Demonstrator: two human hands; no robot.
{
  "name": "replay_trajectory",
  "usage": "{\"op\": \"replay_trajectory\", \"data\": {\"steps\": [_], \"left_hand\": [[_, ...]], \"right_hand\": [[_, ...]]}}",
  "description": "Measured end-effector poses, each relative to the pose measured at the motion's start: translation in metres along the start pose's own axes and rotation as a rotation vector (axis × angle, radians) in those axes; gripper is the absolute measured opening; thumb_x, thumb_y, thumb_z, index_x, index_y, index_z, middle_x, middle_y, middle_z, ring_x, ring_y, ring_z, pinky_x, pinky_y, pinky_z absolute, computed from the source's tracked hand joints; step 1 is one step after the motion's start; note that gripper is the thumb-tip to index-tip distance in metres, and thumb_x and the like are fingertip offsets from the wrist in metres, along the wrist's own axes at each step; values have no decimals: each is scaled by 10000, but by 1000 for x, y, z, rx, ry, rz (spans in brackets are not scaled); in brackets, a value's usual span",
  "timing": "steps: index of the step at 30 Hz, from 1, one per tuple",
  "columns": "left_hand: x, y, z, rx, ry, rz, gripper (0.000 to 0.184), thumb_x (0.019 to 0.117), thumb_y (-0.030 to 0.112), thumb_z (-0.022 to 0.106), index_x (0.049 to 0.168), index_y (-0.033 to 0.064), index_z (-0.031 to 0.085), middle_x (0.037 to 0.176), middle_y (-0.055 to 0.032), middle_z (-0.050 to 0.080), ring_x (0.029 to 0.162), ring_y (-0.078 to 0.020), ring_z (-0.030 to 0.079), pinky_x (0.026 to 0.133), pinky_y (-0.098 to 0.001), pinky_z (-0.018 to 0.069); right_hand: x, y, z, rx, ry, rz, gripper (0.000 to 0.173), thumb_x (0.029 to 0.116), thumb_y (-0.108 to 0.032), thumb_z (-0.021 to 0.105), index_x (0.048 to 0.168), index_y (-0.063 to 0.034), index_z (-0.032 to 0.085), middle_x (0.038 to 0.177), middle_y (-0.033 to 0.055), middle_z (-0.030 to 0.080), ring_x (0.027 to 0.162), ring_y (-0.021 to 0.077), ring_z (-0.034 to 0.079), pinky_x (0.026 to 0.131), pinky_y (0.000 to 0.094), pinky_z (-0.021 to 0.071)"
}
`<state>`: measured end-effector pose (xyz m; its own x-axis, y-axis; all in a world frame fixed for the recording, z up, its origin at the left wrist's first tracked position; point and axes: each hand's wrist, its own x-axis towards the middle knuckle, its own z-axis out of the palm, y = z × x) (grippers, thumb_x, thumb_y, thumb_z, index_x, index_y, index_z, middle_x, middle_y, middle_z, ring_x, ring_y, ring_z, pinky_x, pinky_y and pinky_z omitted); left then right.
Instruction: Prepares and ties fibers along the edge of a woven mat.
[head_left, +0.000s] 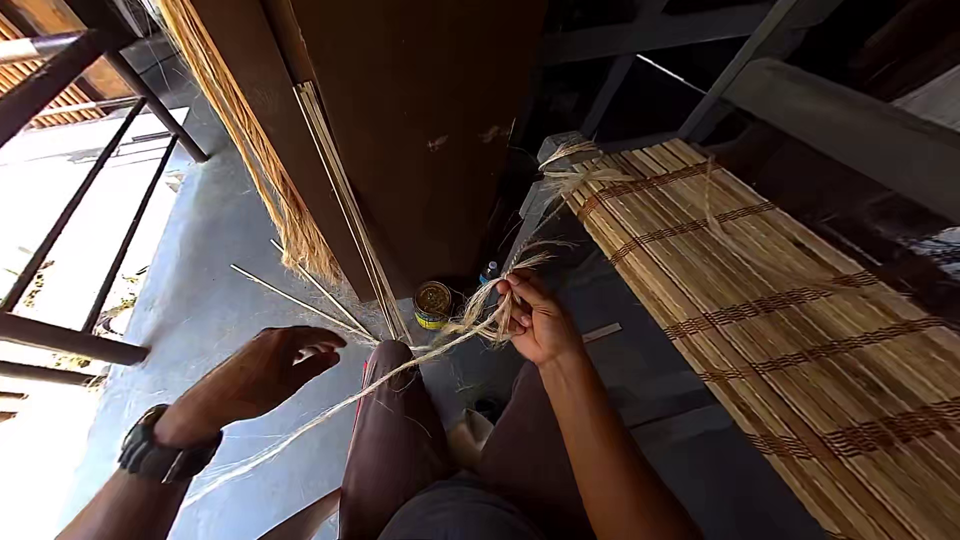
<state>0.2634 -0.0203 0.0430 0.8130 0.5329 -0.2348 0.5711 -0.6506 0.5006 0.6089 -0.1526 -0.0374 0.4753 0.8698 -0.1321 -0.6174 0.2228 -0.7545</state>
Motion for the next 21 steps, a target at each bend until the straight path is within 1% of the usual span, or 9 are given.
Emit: {"op": "replay_trajectory", "data": {"steps": [2, 6, 8, 12, 13, 16, 18, 19, 21], "left_hand": [[56, 36, 21, -123, 80, 144, 377, 1061, 343, 525, 1299, 95, 679, 1238, -66, 704, 1114, -135, 683, 987, -363, 553], [138, 87, 76, -359, -8, 356, 448, 1074, 377, 515, 1391, 75, 612, 1335, -80, 666, 1211, -140, 648, 1050, -373, 531], [162, 105, 98, -516, -100, 411, 401, 1071, 324, 537, 1359, 60, 631, 1269, -66, 688, 1144, -117, 664, 1030, -345, 535], [174, 124, 118, -688, -178, 389, 221, 1043, 186, 588, 1098, 15, 717, 897, -26, 733, 812, -99, 698, 814, -312, 593], [174, 126, 119, -693, -188, 382, 198, 1033, 164, 596, 1063, 11, 719, 866, -20, 726, 777, -93, 691, 786, -302, 593], [172, 127, 115, -620, -267, 366, 183, 1030, 171, 597, 1045, 41, 725, 890, 5, 735, 798, -63, 687, 786, -275, 577], [168, 126, 118, -615, -266, 346, 170, 1028, 176, 601, 1037, 56, 721, 856, 17, 711, 706, -48, 646, 682, -236, 557], [165, 125, 123, -638, -250, 330, 164, 1029, 182, 598, 1034, 64, 712, 825, 27, 681, 651, -36, 594, 614, -211, 508], [160, 123, 133, -682, -201, 317, 163, 1024, 183, 594, 1032, 68, 709, 783, 37, 645, 618, -30, 547, 571, -200, 458]], "right_hand": [[-18, -1, -4, -27, 0, 13, 184, 1080, -69, 442, 1016, -48, 613, 801, 39, 668, 436, -4, 408, 403, 132, 357], [-44, -5, -19, -100, 75, 12, 135, 1063, -67, 506, 1031, -24, 630, 813, 45, 675, 445, -5, 394, 406, 137, 336], [-55, -6, -25, -125, 123, -1, 117, 1047, -67, 544, 1037, -7, 644, 810, 52, 671, 447, 0, 389, 405, 144, 330], [-72, -4, -36, -210, 181, -90, 108, 1017, -34, 587, 1034, 22, 677, 781, 65, 692, 457, 6, 422, 406, 153, 326], [-76, -2, -39, -246, 173, -127, 112, 1009, -31, 596, 1034, 27, 689, 791, 65, 698, 466, 5, 430, 413, 154, 329], [-84, 7, -47, -355, 172, -206, 113, 992, -42, 629, 1036, 33, 702, 800, 59, 710, 492, 3, 458, 432, 160, 346], [-88, 12, -51, -411, 161, -238, 124, 995, -49, 628, 1043, 35, 705, 806, 55, 710, 509, 3, 468, 445, 161, 356], [-89, 13, -52, -444, 157, -244, 128, 997, -52, 626, 1050, 31, 706, 810, 50, 710, 515, 5, 473, 448, 161, 362], [-92, 11, -53, -531, 148, -246, 139, 998, -59, 620, 1064, 20, 714, 827, 37, 716, 532, 16, 489, 465, 174, 379]]}}
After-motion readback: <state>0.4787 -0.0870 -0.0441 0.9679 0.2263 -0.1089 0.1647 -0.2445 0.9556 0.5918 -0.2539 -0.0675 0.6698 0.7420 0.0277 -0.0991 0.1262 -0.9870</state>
